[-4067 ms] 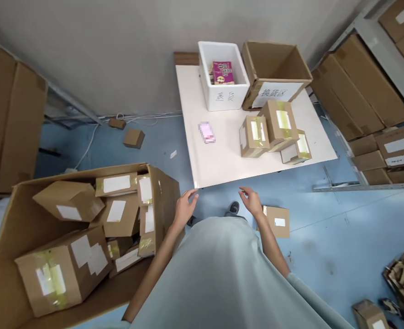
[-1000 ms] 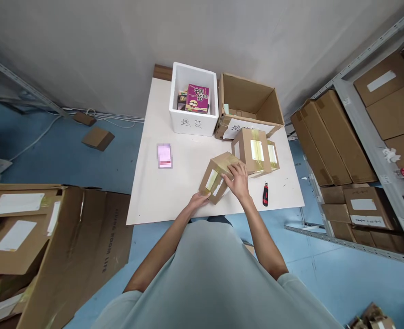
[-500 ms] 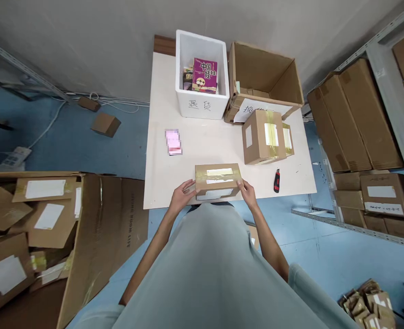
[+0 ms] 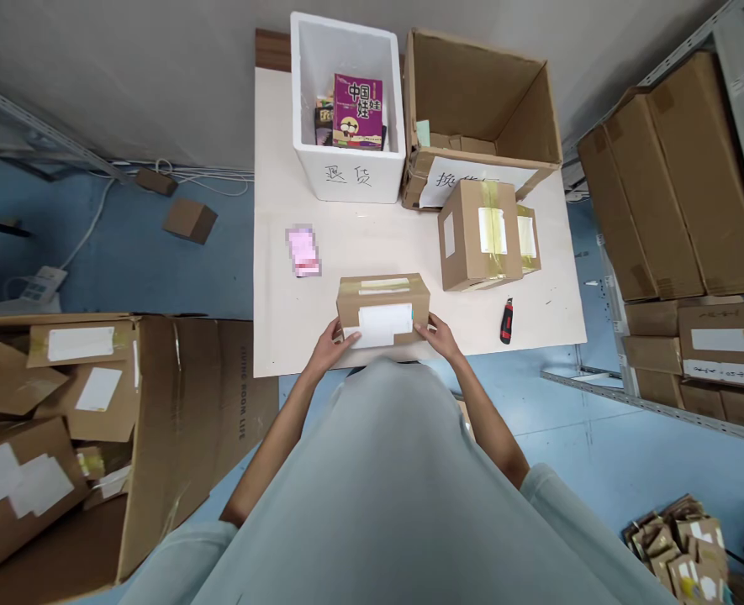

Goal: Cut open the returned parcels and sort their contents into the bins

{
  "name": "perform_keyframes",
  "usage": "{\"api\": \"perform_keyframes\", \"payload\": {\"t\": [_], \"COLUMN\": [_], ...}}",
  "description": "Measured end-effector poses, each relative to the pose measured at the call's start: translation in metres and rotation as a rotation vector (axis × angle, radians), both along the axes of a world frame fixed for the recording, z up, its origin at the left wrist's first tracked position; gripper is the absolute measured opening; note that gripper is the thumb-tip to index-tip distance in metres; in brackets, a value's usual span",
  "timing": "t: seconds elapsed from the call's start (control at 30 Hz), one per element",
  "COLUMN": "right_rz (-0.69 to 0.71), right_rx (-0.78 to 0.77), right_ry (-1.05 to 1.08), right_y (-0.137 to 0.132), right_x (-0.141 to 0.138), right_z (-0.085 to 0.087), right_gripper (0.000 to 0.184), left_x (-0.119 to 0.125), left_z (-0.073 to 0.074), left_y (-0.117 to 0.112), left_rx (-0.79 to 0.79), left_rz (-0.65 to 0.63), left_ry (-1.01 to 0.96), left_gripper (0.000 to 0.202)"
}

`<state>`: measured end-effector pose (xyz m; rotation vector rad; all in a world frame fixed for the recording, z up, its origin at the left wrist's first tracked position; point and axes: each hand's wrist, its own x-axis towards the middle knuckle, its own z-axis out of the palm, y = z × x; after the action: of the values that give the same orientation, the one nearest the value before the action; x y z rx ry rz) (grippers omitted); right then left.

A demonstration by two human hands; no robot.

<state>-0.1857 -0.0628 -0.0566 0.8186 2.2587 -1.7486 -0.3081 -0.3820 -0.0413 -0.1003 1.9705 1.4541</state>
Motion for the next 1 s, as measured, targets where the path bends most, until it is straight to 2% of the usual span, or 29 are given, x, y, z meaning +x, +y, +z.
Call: {"api": "perform_keyframes", "payload": {"t": [0.13,0.27,0.43,0.53,0.67,0.77,0.83,0.93,1.0], "right_rz": [0.045,0.068,0.117,0.144,0.19,0.196,0.19,0.172,0.165], "right_rx": [0.017,0.02,-0.034,-0.059,-0.064,-0.058,-0.043,-0.027,-0.025], "right_ry": [-0.036,-0.042,0.009,0.044,0.042,0.055,0.077,0.115,0.123], "right_y": [0.011,0.023,0.033,0.036,0.042,0.049,0.056,0.068,0.074], "right_x": [-0.016,-0.024,-0.019,-0.008,0.013,0.03,0.038,0.038,0.031], "right_z": [-0.014,-0.025,-0.035,-0.036,-0.023,-0.003,0.012,0.035,0.045], "right_gripper": [0.08,0.078,0.088,0.096,0.096,0.089,0.083,0.076,0.073], "left_x": [-0.005,-0.001,0.027,0.047,0.069,0.081,0.087,0.09,0.088], "left_z": [-0.001,-0.002,-0.006,-0.007,-0.003,0.004,0.011,0.023,0.032], "left_y": [0.022,0.032,0.04,0.044,0.04,0.035,0.032,0.029,0.028], "left_rx": [-0.034,-0.082,-0.104,-0.117,-0.12,-0.096,-0.057,-0.017,-0.029], "left_rz": [0.07,0.149,0.254,0.288,0.322,0.344,0.354,0.338,0.327], "left_ry": [0.047,0.031,-0.041,-0.058,-0.072,-0.063,-0.041,0.024,0.076], "left_gripper": [0.082,0.072,0.072,0.075,0.073,0.073,0.081,0.091,0.089]}}
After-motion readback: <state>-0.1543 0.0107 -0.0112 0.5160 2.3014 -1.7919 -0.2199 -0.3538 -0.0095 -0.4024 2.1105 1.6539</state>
